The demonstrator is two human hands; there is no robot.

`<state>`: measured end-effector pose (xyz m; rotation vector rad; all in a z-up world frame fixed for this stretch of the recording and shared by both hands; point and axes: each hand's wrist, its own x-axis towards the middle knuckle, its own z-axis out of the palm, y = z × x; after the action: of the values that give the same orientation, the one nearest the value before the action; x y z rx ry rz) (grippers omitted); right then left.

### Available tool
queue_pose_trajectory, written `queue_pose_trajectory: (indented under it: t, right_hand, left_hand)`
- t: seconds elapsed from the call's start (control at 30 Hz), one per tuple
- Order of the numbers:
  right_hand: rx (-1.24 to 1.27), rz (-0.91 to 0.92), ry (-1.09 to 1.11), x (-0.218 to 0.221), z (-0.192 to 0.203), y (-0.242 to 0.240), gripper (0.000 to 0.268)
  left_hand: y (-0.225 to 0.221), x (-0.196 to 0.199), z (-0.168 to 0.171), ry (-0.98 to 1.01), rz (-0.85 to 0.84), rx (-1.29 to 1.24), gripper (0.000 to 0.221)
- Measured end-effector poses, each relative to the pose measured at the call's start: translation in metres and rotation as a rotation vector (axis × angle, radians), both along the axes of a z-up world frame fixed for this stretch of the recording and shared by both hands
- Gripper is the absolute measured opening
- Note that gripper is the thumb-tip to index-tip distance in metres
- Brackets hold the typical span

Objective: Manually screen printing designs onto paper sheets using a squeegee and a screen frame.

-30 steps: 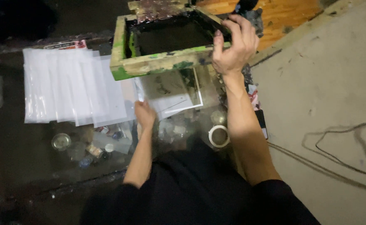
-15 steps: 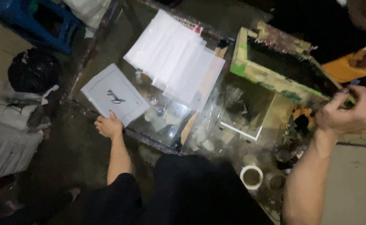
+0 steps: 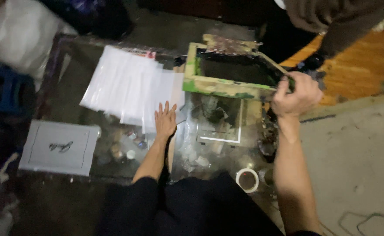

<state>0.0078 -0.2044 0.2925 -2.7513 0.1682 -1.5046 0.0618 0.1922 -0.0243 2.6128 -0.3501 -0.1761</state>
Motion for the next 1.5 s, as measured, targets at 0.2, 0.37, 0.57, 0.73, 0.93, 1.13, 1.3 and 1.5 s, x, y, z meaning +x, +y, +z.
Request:
queue_pose_trajectory:
  t: [0.2,0.37,0.57,0.73,0.93,1.13,1.3,1.5]
  right_hand:
    - [0.085,-0.06,0.037,0.001,-0.013,-0.009,0.012]
    - [0.101,-0.045,0.077,-0.009,-0.004,0.001,0.011]
    - [0.137,-0.063,0.05,-0.011,-0.011,0.007,0.01]
    - [0.158,-0.061,0.046,-0.009,-0.014,0.006,0.012]
    - [0.142,-0.051,0.07,-0.013,-0.017,0.003,0.014]
    - [0.093,-0.019,0.075,-0.051,-0.072,0.013,0.031]
    - [0.293,0.235,0.087,-0.156,-0.154,0.023,0.027]
    - [0.558,-0.319,0.088,-0.308,-0.235,-0.106,0.076]
  left_hand:
    - [-0.099,-0.053,-0.014,0.076,-0.12,-0.166,0.048]
    - [-0.178,-0.067,0.041,0.242,-0.451,0.105,0.077]
    - [-0.208,-0.072,0.063,0.267,-0.374,0.133,0.081]
    - [-0.213,-0.074,0.052,0.23,-0.371,0.107,0.081]
    - [-0.211,-0.066,0.221,0.306,-0.264,-0.032,0.066]
    - [-0.085,-0.078,0.06,0.376,0.235,-0.823,0.051]
    - [-0.016,-0.11,0.081,0.372,0.202,-0.919,0.042]
    - [-0.005,-0.134,0.023,0.541,0.309,-0.883,0.062]
